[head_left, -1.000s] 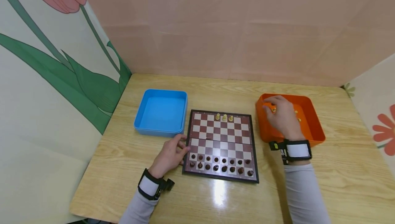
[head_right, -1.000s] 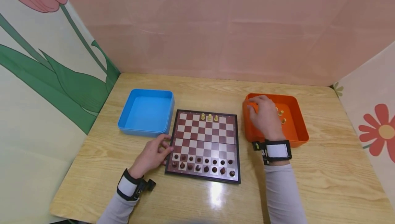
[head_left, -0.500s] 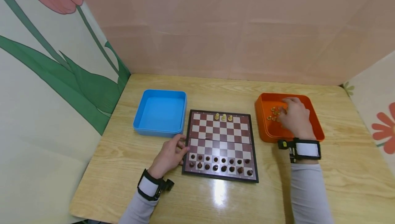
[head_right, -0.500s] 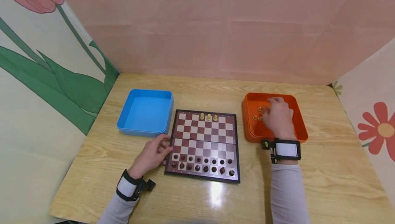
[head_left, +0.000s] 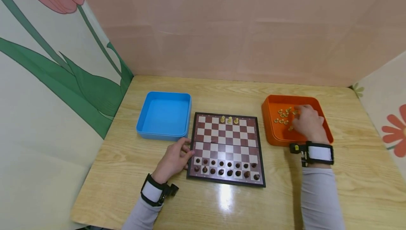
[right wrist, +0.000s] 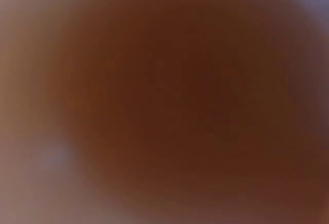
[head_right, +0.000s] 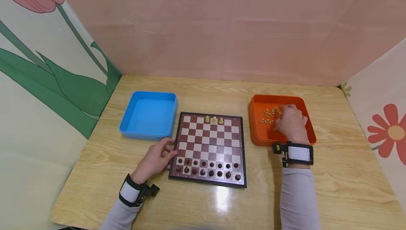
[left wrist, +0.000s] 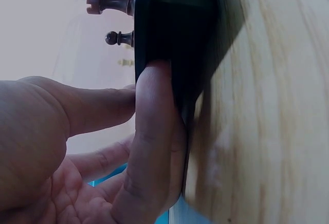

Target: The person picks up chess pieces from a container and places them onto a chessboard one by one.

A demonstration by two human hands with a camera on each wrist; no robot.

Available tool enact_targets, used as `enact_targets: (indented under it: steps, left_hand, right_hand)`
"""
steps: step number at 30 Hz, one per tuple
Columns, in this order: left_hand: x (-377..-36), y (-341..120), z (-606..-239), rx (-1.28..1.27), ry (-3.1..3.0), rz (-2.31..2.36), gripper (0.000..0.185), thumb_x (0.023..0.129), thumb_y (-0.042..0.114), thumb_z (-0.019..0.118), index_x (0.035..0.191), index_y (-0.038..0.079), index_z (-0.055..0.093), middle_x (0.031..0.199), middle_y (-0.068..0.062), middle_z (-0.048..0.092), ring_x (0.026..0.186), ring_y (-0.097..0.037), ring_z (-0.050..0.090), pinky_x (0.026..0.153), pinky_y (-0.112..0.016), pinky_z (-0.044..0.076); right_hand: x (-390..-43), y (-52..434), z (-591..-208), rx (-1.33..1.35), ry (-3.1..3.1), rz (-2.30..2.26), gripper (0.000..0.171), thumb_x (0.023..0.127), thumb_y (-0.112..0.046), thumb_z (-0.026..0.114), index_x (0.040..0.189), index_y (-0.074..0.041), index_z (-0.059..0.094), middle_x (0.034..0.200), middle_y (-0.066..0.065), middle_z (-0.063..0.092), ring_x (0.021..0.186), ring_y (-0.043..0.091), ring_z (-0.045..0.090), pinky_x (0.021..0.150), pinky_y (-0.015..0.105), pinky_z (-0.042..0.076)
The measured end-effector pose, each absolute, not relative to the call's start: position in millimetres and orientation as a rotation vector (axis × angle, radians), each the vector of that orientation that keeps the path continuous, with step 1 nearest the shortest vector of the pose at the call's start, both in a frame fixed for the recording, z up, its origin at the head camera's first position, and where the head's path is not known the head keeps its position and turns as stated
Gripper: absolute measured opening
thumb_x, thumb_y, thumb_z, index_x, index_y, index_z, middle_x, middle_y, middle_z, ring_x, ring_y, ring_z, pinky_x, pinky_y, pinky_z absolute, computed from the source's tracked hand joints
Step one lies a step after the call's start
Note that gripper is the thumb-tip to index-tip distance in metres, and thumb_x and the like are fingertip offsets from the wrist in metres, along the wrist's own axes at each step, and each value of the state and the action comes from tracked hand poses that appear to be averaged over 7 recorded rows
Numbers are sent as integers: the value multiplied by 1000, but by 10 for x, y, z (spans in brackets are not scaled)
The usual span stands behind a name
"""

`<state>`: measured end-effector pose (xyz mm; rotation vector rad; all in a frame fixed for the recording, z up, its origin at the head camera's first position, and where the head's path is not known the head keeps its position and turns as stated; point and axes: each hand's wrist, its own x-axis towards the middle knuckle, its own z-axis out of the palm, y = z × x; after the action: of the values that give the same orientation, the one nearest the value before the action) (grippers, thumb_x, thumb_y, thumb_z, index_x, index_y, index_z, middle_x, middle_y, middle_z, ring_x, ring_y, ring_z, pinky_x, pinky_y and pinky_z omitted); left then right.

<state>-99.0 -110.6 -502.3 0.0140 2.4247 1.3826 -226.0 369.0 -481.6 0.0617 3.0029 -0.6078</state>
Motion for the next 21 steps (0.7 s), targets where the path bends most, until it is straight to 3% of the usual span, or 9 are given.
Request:
enact_targets:
  steps: [8, 12, 21]
  left_hand:
    - [-987, -1103, -5008, 15, 2431, 1375, 41, 107, 13, 67, 145, 4, 55, 103, -10, 69, 65, -14, 68, 55, -30, 62]
    - [-985, -1105, -5005, 18, 2432, 1372, 41, 107, 13, 67, 145, 4, 55, 103, -10, 69, 63, -14, 67, 55, -30, 61]
    - [-985, -1111, -5007, 21, 2428, 1373, 41, 107, 14, 66, 145, 4, 55, 103, -10, 69, 63, -15, 68, 55, -31, 61]
  right_hand:
    - [-2282, 3702, -4863, 112, 2977, -577, 55, 91, -3, 53, 144, 12, 51, 148, 45, 39, 126, 71, 32, 98, 88, 17]
    - [-2282, 3697, -4887, 111, 2992, -611, 54, 89, -2, 52, 142, 13, 53, 146, 44, 42, 126, 70, 32, 100, 89, 10]
    - [-2278, 3670, -4882, 164, 3071, -702, 49, 91, -1, 58, 139, 12, 59, 142, 43, 47, 124, 68, 36, 97, 83, 11]
